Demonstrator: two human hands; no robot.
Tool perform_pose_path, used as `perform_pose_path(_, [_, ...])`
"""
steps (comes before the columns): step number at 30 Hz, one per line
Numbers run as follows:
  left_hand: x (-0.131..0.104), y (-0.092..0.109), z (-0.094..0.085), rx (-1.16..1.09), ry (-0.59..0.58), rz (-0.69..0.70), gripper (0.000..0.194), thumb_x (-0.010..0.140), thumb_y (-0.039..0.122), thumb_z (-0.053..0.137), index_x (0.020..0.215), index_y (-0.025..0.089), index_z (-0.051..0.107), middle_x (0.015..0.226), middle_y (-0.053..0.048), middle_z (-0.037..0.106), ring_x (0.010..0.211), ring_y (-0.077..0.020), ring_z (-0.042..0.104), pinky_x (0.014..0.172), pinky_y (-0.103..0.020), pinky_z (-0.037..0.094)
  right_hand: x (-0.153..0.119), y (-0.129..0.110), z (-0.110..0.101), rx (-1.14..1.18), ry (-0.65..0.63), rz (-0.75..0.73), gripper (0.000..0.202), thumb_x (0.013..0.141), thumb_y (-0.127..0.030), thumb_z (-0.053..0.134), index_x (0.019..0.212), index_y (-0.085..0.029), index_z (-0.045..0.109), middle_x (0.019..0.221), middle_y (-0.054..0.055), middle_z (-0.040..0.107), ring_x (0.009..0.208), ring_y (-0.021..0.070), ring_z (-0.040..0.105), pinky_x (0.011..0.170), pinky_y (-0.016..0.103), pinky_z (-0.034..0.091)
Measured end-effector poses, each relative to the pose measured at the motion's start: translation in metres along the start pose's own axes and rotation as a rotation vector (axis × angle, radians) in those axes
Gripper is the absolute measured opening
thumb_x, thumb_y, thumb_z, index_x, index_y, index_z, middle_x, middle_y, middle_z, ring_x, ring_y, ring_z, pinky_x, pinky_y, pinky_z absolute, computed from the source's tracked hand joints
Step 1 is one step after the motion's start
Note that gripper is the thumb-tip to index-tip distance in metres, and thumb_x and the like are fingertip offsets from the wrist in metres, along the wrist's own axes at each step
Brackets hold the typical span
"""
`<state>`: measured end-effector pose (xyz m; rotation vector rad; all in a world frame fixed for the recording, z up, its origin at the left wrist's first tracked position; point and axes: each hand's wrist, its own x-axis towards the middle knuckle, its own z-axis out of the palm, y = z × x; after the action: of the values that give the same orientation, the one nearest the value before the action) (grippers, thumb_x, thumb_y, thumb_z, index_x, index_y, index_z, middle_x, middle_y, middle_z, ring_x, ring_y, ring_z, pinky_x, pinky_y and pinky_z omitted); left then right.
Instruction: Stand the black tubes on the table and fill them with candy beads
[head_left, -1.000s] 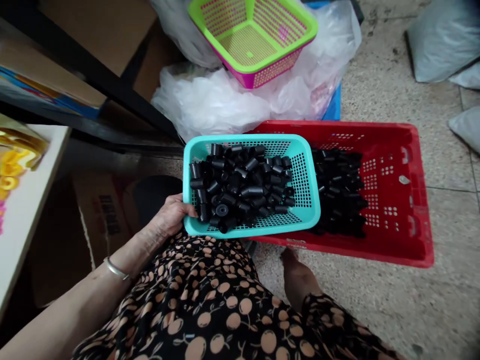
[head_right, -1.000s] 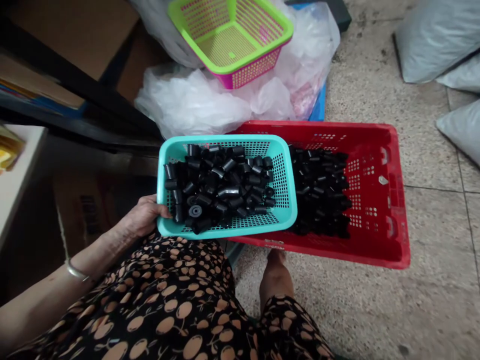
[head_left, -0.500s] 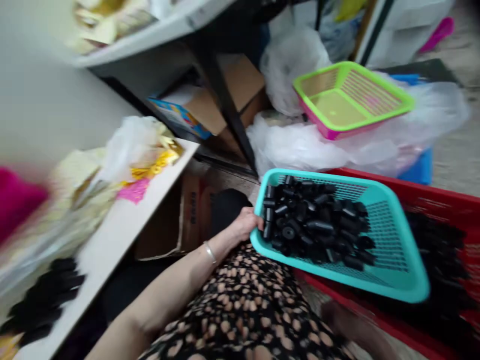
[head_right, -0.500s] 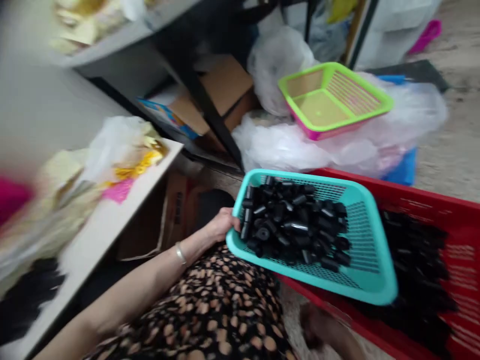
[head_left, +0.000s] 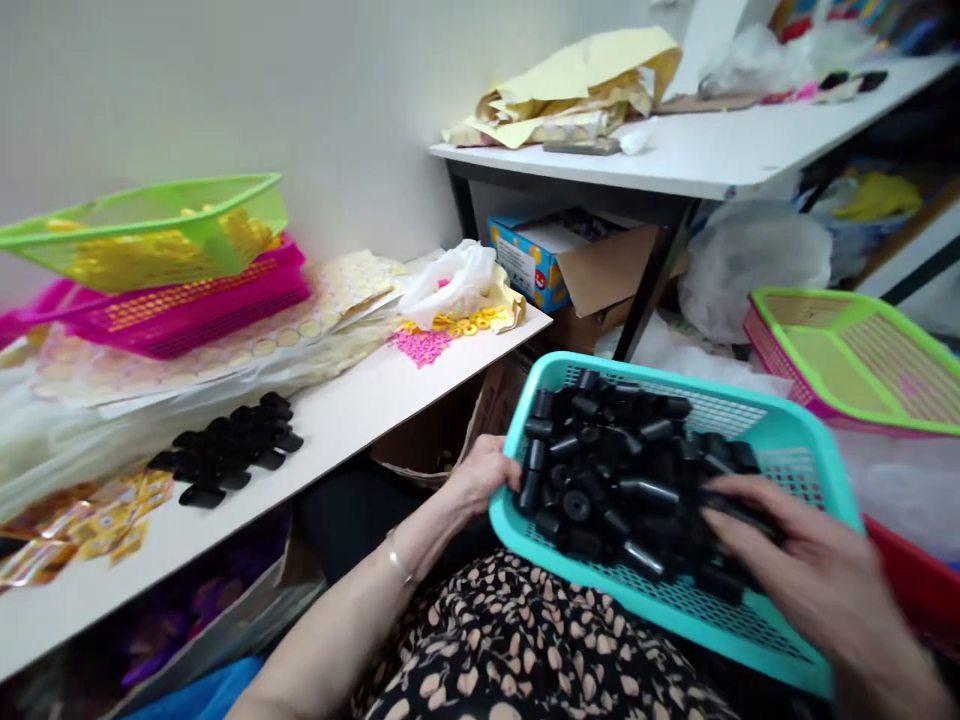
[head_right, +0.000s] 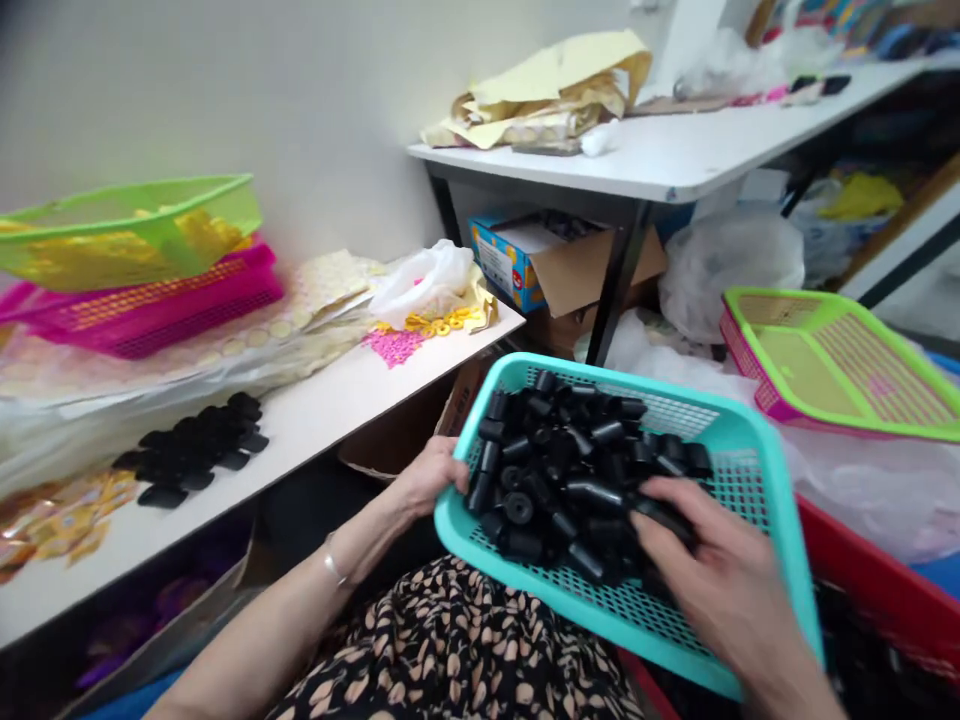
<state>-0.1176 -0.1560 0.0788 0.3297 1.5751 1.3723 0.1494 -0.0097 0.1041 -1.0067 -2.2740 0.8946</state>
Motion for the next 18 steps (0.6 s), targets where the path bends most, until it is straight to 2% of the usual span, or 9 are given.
perform_pose_path(1, [-0.012, 0.000, -0.015, -0.031, 0.034, 0.013, 0.013, 0.039, 0.005, 0.050, 0.049, 0.013, 0.049, 0.041, 0.004, 0.046, 0.035, -0.0087, 0.038, 0.034, -0.021, 0.027, 0.015, -0.011, 0.014, 0.039, -0.056, -0.122, 0.019, 0.081, -0.041, 0.059, 0.095, -0.029, 0.063, 0.095, 0.006, 0.066, 0.085, 0.0260, 0.064, 0.077, 0.041, 0.055])
perform_pose_path(3, [-0.038, -0.007, -0.042, -0.101, 0.118, 0.035, 0.014, 0.039, 0.005, 0.049, 0.051, 0.013, 0.052, 0.043, 0.004, 0.048, 0.036, -0.0088, 0.039, 0.035, -0.020, 0.027, 0.041, -0.033, 0.045, 0.055, -0.251, -0.348, 0.026, 0.082, -0.038, 0.058, 0.105, -0.026, 0.063, 0.111, 0.007, 0.063, 0.100, 0.0261, 0.061, 0.089, 0.042, 0.051])
perform_pose_path(5, [-0.063, -0.019, -0.063, -0.197, 0.236, 0.033, 0.015, 0.039, 0.005, 0.049, 0.052, 0.013, 0.052, 0.045, 0.004, 0.049, 0.037, -0.0086, 0.040, 0.036, -0.020, 0.029, 0.059, -0.050, 0.073, 0.043, -0.306, -0.515, 0.029, 0.084, -0.036, 0.058, 0.109, -0.023, 0.063, 0.120, 0.009, 0.060, 0.110, 0.0264, 0.056, 0.095, 0.044, 0.047])
perform_pose_path(9, [-0.108, -0.055, -0.094, -0.414, 0.459, 0.004, 0.016, 0.038, 0.004, 0.050, 0.051, 0.013, 0.052, 0.047, 0.003, 0.052, 0.039, -0.0095, 0.043, 0.038, -0.021, 0.033, 0.081, -0.069, 0.106, -0.006, -0.157, -0.757, 0.023, 0.085, -0.032, 0.056, 0.104, -0.021, 0.063, 0.113, 0.011, 0.061, 0.109, 0.0258, 0.053, 0.094, 0.045, 0.045])
perform_pose_path(11, [-0.126, -0.071, -0.103, -0.506, 0.539, 0.001, 0.018, 0.037, 0.004, 0.050, 0.052, 0.013, 0.053, 0.048, 0.003, 0.052, 0.040, -0.0098, 0.044, 0.039, -0.021, 0.035, 0.091, -0.071, 0.115, -0.120, -0.031, -0.751, 0.024, 0.085, -0.034, 0.055, 0.101, -0.019, 0.062, 0.113, 0.013, 0.060, 0.111, 0.0282, 0.050, 0.094, 0.046, 0.043])
perform_pose_path(13, [-0.140, -0.082, -0.108, -0.576, 0.603, -0.002, 0.019, 0.037, 0.003, 0.050, 0.052, 0.013, 0.053, 0.048, 0.004, 0.052, 0.041, -0.0100, 0.045, 0.040, -0.022, 0.037, 0.103, -0.069, 0.124, -0.270, 0.005, -0.639, 0.030, 0.085, -0.040, 0.052, 0.101, -0.016, 0.060, 0.115, 0.016, 0.058, 0.110, 0.0314, 0.049, 0.090, 0.047, 0.042])
perform_pose_path(14, [-0.145, -0.085, -0.110, -0.599, 0.625, -0.004, 0.019, 0.036, 0.003, 0.050, 0.052, 0.013, 0.053, 0.048, 0.004, 0.053, 0.041, -0.0101, 0.046, 0.040, -0.021, 0.037, 0.109, -0.067, 0.130, -0.326, -0.057, -0.563, 0.033, 0.085, -0.044, 0.051, 0.101, -0.016, 0.059, 0.111, 0.016, 0.059, 0.104, 0.0314, 0.051, 0.085, 0.045, 0.043])
perform_pose_path(16, [-0.151, -0.088, -0.112, -0.620, 0.653, -0.004, 0.019, 0.036, 0.003, 0.050, 0.052, 0.013, 0.053, 0.047, 0.004, 0.053, 0.041, -0.0107, 0.047, 0.039, -0.021, 0.037, 0.120, -0.064, 0.142, -0.366, -0.279, -0.407, 0.034, 0.084, -0.047, 0.049, 0.097, -0.016, 0.057, 0.092, 0.012, 0.063, 0.085, 0.0268, 0.057, 0.072, 0.037, 0.045])
perform_pose_path(18, [-0.154, -0.089, -0.115, -0.621, 0.677, -0.004, 0.019, 0.037, 0.003, 0.052, 0.053, 0.013, 0.054, 0.047, 0.004, 0.054, 0.040, -0.0113, 0.048, 0.039, -0.021, 0.038, 0.129, -0.065, 0.154, -0.361, -0.446, -0.306, 0.026, 0.084, -0.041, 0.048, 0.091, -0.018, 0.055, 0.075, 0.006, 0.061, 0.070, 0.0217, 0.056, 0.062, 0.030, 0.041])
